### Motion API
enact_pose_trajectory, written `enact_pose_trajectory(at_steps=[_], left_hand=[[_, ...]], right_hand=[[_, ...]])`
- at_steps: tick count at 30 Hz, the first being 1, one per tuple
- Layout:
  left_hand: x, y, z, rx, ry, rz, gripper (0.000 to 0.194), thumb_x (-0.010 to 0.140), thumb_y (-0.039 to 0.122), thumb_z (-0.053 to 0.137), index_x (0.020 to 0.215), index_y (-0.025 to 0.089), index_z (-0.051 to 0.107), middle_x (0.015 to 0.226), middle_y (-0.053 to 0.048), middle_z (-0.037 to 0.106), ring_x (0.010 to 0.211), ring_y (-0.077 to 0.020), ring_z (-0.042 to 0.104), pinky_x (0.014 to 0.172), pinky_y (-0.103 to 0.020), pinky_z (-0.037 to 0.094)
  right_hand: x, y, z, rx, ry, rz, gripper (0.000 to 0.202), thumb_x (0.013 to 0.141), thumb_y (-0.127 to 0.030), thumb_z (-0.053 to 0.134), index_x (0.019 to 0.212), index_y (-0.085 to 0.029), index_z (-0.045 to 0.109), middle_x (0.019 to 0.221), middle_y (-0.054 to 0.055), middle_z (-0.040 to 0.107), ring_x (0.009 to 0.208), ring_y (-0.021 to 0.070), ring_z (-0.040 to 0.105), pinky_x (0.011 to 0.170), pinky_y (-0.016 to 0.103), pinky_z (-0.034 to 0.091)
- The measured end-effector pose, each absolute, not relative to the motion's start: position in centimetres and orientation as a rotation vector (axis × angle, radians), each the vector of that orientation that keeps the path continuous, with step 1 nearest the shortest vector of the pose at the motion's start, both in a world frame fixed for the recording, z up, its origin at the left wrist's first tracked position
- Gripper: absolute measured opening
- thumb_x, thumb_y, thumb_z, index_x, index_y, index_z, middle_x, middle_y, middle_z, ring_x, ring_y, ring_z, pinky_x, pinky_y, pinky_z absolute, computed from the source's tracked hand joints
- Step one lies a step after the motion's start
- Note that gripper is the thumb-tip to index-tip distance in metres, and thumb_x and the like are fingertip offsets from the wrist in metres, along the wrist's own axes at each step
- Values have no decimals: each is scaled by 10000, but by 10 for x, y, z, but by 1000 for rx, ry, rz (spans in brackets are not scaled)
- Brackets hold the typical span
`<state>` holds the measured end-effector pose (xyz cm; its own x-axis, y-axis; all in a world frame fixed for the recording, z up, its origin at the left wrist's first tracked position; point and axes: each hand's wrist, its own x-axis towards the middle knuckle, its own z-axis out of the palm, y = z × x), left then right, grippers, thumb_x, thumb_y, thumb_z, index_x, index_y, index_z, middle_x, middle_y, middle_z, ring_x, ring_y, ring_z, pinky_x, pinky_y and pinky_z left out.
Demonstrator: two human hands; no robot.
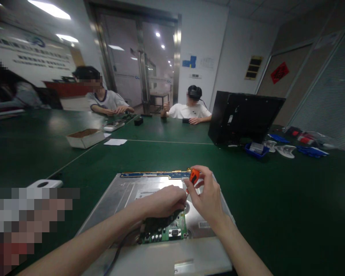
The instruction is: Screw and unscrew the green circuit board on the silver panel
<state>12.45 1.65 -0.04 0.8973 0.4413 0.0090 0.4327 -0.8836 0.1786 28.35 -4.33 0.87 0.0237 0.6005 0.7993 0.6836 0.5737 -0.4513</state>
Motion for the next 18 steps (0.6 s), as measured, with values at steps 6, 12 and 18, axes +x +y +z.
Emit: enact_pose_trajectory(at_steps=[6,12,18], left_hand=[[125,17,-2,2903,665,76,79,842,213,647,777,173,628,749,-39,674,685,-215,638,589,-270,422],[123,14,5,2903,642,55,35,799,174,630,771,174,609,761,-45,671,670,-204,620,565,-264,393],[121,12,9,2935,627,28,42,769,140,595,752,179,592,751,-44,664,655,-202,605,540,-266,365]], right_hand=[[284,-43,12,-1090,-1683,-145,260,941,-270,510,1199,-243,492,1081,97,560,828,193,638,590,305,587],[284,-45,13,-1068,-1688,-125,284,943,-241,503,1226,-240,472,1108,102,636,829,193,670,607,304,593],[283,-44,9,-1024,-1591,-44,319,883,-256,607,1123,-248,395,1076,95,685,744,175,688,601,304,592]])
